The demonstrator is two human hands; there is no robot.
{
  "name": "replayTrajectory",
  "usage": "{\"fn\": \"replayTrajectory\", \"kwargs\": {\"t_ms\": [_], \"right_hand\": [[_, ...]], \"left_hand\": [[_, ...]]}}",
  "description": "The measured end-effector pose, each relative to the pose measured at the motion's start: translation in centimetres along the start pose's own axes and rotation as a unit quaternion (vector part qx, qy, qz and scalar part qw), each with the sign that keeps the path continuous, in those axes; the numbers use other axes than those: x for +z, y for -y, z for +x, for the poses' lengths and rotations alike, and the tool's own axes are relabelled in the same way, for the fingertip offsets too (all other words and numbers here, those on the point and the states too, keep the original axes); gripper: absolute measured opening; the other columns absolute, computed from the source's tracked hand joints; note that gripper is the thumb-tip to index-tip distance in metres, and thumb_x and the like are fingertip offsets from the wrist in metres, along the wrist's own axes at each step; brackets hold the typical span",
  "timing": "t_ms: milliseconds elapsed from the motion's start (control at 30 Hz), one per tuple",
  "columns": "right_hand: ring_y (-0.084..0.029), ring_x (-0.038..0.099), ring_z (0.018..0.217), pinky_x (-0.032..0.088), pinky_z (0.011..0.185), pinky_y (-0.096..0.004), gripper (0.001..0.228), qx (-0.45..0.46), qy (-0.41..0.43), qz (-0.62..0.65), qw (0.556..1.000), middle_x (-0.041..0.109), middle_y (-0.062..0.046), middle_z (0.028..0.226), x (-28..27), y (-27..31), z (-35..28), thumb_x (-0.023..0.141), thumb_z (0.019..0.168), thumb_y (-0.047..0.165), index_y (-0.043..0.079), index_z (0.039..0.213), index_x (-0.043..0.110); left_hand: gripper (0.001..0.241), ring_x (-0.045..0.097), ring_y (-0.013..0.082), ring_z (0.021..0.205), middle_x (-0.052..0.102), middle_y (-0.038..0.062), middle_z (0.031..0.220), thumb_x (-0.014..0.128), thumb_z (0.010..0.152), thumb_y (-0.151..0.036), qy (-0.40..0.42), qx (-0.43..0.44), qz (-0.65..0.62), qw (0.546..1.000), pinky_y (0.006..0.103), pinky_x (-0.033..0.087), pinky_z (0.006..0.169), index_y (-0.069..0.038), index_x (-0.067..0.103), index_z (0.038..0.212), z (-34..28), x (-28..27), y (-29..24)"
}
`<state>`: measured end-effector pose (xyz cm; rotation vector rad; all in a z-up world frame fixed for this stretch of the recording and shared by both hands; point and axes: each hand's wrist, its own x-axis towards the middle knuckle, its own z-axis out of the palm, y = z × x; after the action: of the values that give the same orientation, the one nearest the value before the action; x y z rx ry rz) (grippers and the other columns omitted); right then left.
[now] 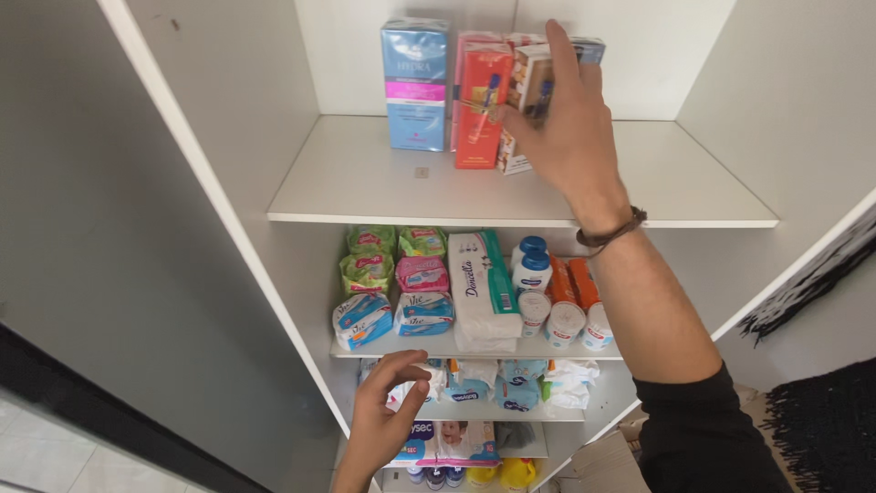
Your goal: The person picks up various items from a white shelf, including soap boxes, packaged snacks, perfumes, and tubes of cream, and places them into a cardboard box on the floor.
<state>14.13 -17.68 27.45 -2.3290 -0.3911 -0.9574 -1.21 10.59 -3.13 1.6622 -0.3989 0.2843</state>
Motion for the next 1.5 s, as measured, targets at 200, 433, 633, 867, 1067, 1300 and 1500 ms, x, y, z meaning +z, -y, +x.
{"fn": "replayTrajectory", "kwargs": {"t_ms": [200, 433, 633, 867, 1067, 1300, 1500], "right_hand": [[-0.038, 0.073, 0.135, 0.066, 0.098, -0.054, 0.087, -0.002, 0.007, -0.013, 1.000, 0.072, -0.027, 0.147, 0.5, -0.6, 0.2, 0.087, 0.117, 0.030, 0.016, 0.180, 0.028], [-0.039, 0.069, 0.135, 0.061, 0.105, -0.059, 0.085, -0.020, -0.050, -0.032, 0.998, 0.069, -0.023, 0.160, -1.9, 1.8, -3.8, 0.088, 0.114, 0.023, 0.009, 0.177, 0.033], [-0.033, 0.073, 0.119, 0.067, 0.085, -0.043, 0.091, -0.176, -0.174, -0.017, 0.969, 0.072, -0.025, 0.144, -0.8, -1.7, -11.9, 0.089, 0.123, 0.036, 0.008, 0.187, 0.029], [-0.038, 0.081, 0.139, 0.083, 0.091, -0.043, 0.117, -0.237, -0.127, 0.188, 0.945, 0.068, -0.031, 0.158, -2.4, -5.0, -23.6, 0.099, 0.103, 0.017, 0.017, 0.190, 0.019], [-0.028, 0.079, 0.131, 0.071, 0.106, -0.041, 0.129, 0.009, -0.115, 0.205, 0.972, 0.072, -0.023, 0.153, -2.4, -15.2, -36.1, 0.108, 0.081, 0.026, -0.003, 0.180, 0.029], [-0.021, 0.065, 0.151, 0.053, 0.126, -0.037, 0.121, 0.297, -0.098, 0.033, 0.949, 0.059, -0.013, 0.177, -8.4, -23.1, -49.4, 0.106, 0.081, 0.033, 0.009, 0.181, 0.043], [-0.031, 0.059, 0.159, 0.064, 0.118, -0.047, 0.107, 0.463, -0.088, 0.086, 0.878, 0.040, -0.011, 0.190, -12.6, -27.7, -57.6, 0.094, 0.096, 0.026, 0.018, 0.184, 0.034]], "left_hand": [[0.035, 0.095, 0.0188, 0.105, 0.087, 0.004, 0.131, 0.079, 0.106, -0.026, -0.009, -0.051, 0.003, 0.999, 0.0369, 0.072, 0.098, -0.018, 0.085, 0.139, -1.7, -0.7, 1.4], [0.034, 0.095, 0.0180, 0.108, 0.090, 0.003, 0.134, 0.082, 0.105, -0.025, 0.001, -0.084, 0.025, 0.996, 0.0385, 0.071, 0.099, -0.020, 0.085, 0.139, -1.6, -0.7, 1.4], [0.035, 0.096, 0.0222, 0.108, 0.084, 0.006, 0.142, 0.079, 0.107, -0.029, 0.019, -0.046, -0.007, 0.999, 0.0395, 0.075, 0.097, -0.016, 0.084, 0.139, -1.7, 1.7, 1.1], [0.059, 0.073, 0.0277, 0.144, 0.069, 0.016, 0.158, 0.078, 0.110, -0.044, 0.046, 0.101, -0.066, 0.992, 0.0449, 0.072, 0.115, -0.009, 0.071, 0.157, 0.1, 6.3, -1.6], [0.066, 0.067, 0.0335, 0.153, 0.063, 0.023, 0.166, 0.085, 0.108, -0.041, 0.154, 0.143, -0.080, 0.974, 0.0469, 0.068, 0.119, -0.009, 0.065, 0.162, 0.2, 12.3, -2.5], [0.063, 0.076, 0.0275, 0.139, 0.068, 0.013, 0.163, 0.082, 0.105, -0.050, 0.241, 0.062, -0.044, 0.968, 0.0379, 0.067, 0.103, -0.018, 0.069, 0.157, -1.9, 18.5, 0.5], [0.056, 0.071, 0.0274, 0.144, 0.068, 0.013, 0.161, 0.081, 0.108, -0.040, 0.302, 0.037, -0.040, 0.952, 0.0451, 0.071, 0.119, -0.017, 0.068, 0.157, -3.8, 24.8, 1.6]]}}
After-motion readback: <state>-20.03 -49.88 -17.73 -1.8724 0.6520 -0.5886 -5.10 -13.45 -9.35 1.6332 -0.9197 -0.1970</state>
